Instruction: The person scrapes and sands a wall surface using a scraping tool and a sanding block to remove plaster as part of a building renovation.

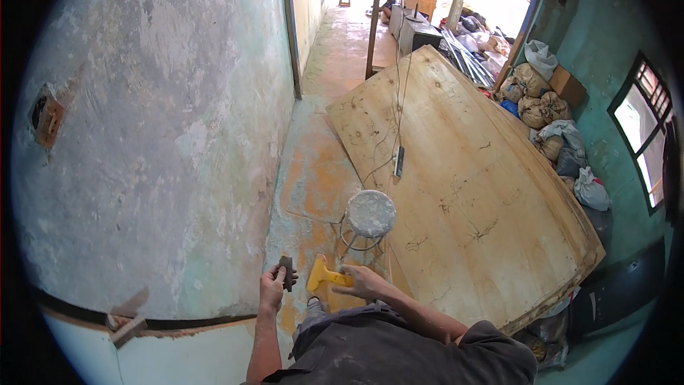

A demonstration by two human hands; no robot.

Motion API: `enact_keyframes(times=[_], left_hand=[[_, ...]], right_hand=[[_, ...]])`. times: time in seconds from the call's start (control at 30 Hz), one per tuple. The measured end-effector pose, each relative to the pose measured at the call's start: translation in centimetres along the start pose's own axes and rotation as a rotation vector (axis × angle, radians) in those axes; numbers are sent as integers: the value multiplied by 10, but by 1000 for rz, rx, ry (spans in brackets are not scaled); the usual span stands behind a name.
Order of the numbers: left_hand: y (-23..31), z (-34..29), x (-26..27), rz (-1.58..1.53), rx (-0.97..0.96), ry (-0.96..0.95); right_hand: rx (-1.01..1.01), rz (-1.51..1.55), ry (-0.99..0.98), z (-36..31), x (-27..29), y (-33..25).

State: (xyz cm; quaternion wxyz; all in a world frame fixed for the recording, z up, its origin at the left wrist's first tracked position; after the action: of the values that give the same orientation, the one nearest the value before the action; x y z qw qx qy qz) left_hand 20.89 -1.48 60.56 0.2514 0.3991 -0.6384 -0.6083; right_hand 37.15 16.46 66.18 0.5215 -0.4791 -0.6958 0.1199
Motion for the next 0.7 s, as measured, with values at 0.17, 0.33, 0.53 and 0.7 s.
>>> enact_keyframes(times=[0.17,0.33,0.53,0.7], left_hand=[[-23,-21,-58,-45,-49,91],[-28,-45,-135,-76,-67,168],[-32,-86,-174,238,4,185],[-69,-110,-165,245,120,180]], right_hand=[[32,-27,31,-25,48,26],[-108,138,-83,-44,56,106],[-269,375,-247,-72,54,129],[42,269,-132,-53,49,135]])
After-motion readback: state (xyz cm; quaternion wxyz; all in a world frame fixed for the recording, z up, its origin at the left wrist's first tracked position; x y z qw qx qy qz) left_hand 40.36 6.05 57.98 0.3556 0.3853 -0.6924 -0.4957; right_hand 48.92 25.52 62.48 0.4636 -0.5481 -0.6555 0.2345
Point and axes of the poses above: each hand's wrist, its own z-axis towards the middle knuckle, its own x-axis out of the back of the hand, y = z × x, the point moved 8 cm from there along z, towards the middle knuckle, and after that the axes turned 14 degrees about -x, right-handed, at the moved point
